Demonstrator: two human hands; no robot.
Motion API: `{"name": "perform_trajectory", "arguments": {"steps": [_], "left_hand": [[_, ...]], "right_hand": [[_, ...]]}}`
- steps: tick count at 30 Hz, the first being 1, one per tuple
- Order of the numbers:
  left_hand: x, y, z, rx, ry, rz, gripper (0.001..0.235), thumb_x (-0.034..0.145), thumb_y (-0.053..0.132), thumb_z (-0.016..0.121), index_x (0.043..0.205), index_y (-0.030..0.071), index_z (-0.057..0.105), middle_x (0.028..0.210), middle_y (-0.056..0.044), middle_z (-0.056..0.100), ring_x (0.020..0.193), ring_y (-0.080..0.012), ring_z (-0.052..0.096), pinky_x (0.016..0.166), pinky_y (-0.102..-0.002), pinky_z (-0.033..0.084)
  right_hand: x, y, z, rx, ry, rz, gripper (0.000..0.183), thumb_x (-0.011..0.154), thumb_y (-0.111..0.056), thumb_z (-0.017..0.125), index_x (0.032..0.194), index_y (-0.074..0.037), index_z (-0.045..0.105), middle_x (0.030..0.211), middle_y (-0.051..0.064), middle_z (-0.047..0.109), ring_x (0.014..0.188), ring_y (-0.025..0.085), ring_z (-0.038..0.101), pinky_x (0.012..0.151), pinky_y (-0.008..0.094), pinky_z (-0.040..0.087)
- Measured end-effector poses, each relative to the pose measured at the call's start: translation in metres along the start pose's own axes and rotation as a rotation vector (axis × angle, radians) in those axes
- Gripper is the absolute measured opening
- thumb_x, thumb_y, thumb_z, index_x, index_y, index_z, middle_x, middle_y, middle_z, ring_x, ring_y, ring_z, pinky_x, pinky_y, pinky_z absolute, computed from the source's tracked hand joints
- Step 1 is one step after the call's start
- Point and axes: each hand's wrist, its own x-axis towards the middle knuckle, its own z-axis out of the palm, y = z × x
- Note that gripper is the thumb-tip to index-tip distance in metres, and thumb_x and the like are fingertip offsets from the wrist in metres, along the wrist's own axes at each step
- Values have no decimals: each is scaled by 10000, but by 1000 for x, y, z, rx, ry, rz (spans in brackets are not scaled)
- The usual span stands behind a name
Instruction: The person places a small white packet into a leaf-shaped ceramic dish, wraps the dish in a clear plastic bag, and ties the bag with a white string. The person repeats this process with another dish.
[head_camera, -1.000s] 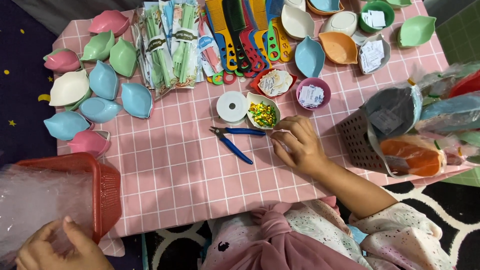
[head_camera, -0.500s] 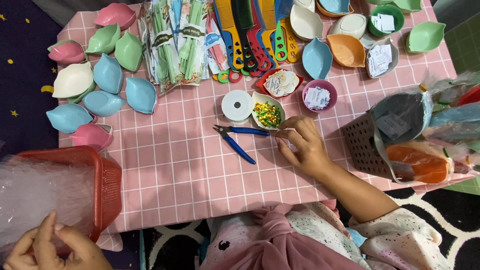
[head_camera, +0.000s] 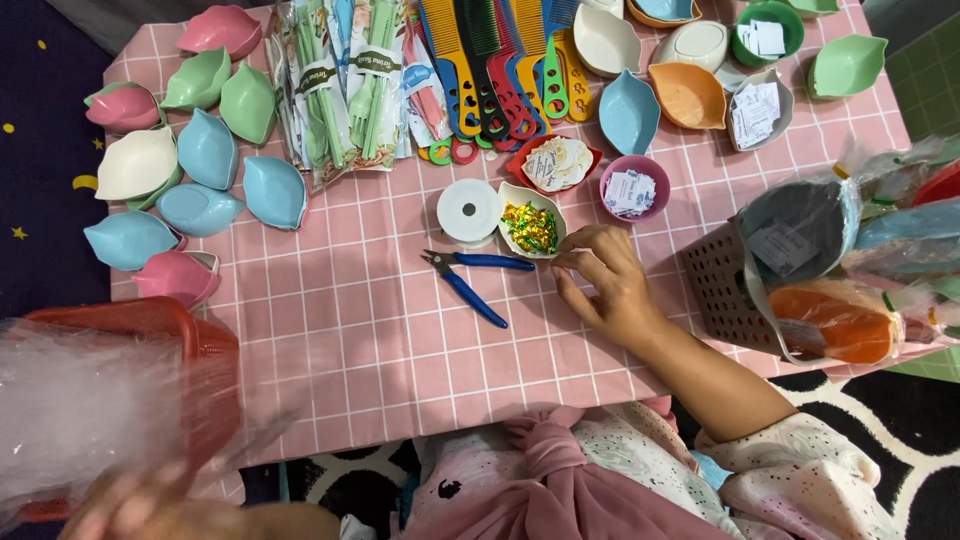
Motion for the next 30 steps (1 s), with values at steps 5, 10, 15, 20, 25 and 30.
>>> {"name": "perform_trajectory", "arguments": {"steps": [5, 10, 15, 20, 25, 30], "left_hand": [[74, 4, 87, -341, -70, -62, 94, 875, -71, 595, 959, -112, 597, 870, -204, 601, 774, -309, 615, 750, -350, 508], [106, -7, 135, -550, -259, -184, 52, 882, -20, 575, 930, -32, 591, 823, -136, 628, 635, -191, 597, 698, -309, 510], [100, -40, 161, -400, -441, -254, 86, 848, 28, 590, 918, 71, 614, 783, -74, 633, 676, -185, 604, 665, -302, 493], [89, -69, 178, -167, -399, -60, 129, 761, 9, 606, 848, 100, 634, 837, -63, 615, 743, -275, 581, 697, -368, 465], [92, -71, 177, -162, -362, -48, 144, 757, 12, 601, 851, 118, 630, 853, -13, 552, 816, -233, 512, 758, -343, 418], [91, -75, 184, -197, -348, 13, 160, 738, 36, 626, 867, 129, 617, 896, -16, 537, 886, -241, 497, 819, -360, 393]], "right_hand": [[-1, 9, -4, 1, 27, 23, 58, 831, -99, 583, 827, -52, 618, 851, 129, 558, 798, 359, 547, 695, 437, 420], [0, 18, -16, -29, 92, 75, 80, 858, -98, 584, 834, -37, 630, 851, 134, 571, 805, 347, 551, 714, 416, 425], [4, 14, -20, -58, 122, 93, 60, 847, -67, 604, 807, -32, 630, 840, 134, 571, 812, 349, 558, 729, 425, 425], [6, 15, -24, -62, 130, 102, 59, 851, -62, 603, 812, -27, 629, 845, 139, 573, 822, 353, 561, 731, 426, 426], [5, 16, -27, -98, 156, 166, 31, 848, -48, 615, 847, -40, 644, 887, 131, 566, 850, 331, 536, 767, 408, 420], [8, 9, -28, -159, 256, 131, 245, 820, -33, 645, 1040, 23, 554, 1122, 211, 456, 1020, 370, 453, 863, 439, 384]]}}
